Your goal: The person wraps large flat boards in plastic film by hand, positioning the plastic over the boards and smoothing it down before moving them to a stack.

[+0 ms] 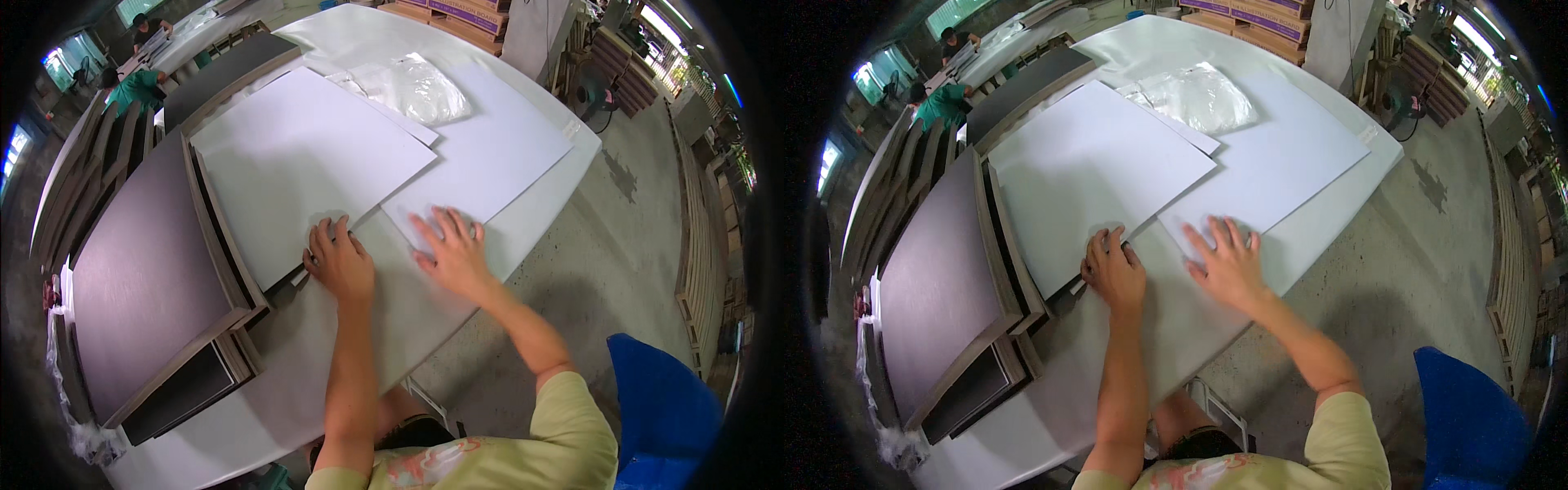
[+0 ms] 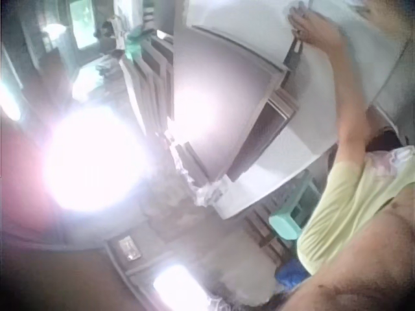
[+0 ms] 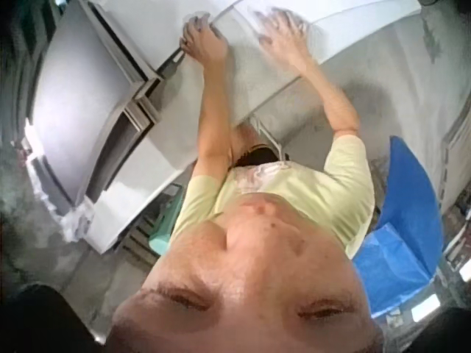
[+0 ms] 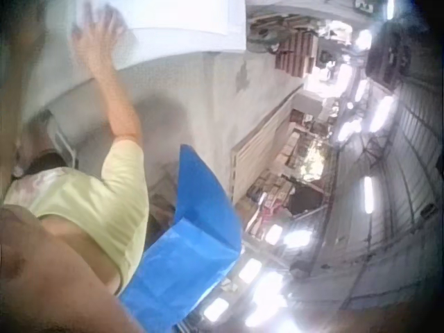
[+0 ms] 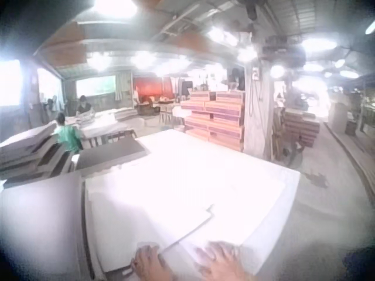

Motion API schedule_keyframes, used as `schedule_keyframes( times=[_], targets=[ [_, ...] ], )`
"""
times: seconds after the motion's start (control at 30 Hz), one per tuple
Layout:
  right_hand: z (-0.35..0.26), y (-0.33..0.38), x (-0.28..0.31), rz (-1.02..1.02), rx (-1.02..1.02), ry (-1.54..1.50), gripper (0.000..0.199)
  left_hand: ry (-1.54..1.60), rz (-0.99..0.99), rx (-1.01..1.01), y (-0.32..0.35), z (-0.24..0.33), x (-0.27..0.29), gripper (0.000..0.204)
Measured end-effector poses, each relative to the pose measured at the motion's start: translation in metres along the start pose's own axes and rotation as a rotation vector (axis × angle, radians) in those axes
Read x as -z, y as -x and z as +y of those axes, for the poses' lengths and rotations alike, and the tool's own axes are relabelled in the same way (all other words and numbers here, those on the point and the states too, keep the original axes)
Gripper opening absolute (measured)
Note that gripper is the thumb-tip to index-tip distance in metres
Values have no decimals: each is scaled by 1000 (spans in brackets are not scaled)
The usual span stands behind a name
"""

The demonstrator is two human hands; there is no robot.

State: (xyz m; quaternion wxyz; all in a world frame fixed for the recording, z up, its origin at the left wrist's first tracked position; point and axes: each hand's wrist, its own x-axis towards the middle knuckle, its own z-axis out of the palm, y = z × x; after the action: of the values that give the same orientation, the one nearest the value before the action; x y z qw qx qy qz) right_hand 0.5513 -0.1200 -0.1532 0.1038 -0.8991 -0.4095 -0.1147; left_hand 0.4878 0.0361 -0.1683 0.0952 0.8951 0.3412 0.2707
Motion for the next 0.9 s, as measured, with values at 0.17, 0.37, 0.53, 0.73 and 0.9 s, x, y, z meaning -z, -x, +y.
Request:
schedule_keyframes(
  times=[0.17,0.37,0.53,0.73,0.9],
  targets=[
    [54,-1,-12,32,10,151,44,23,-20,13,3,-4,-1,29],
    [91,-35,27,-272,-56,145,41,9,-11,39,4,-8,-6,30],
    [151,-129,22,-91,-398,-664,50,45,-26,45,4,-3,0,31],
    [205,-220,-48,351,-969,-1193,53,68,-79,65,4,-1,5,32],
    [217,-243,-77,228,-887,-792,45,67,-80,65,7,4,8,32]
  ],
)
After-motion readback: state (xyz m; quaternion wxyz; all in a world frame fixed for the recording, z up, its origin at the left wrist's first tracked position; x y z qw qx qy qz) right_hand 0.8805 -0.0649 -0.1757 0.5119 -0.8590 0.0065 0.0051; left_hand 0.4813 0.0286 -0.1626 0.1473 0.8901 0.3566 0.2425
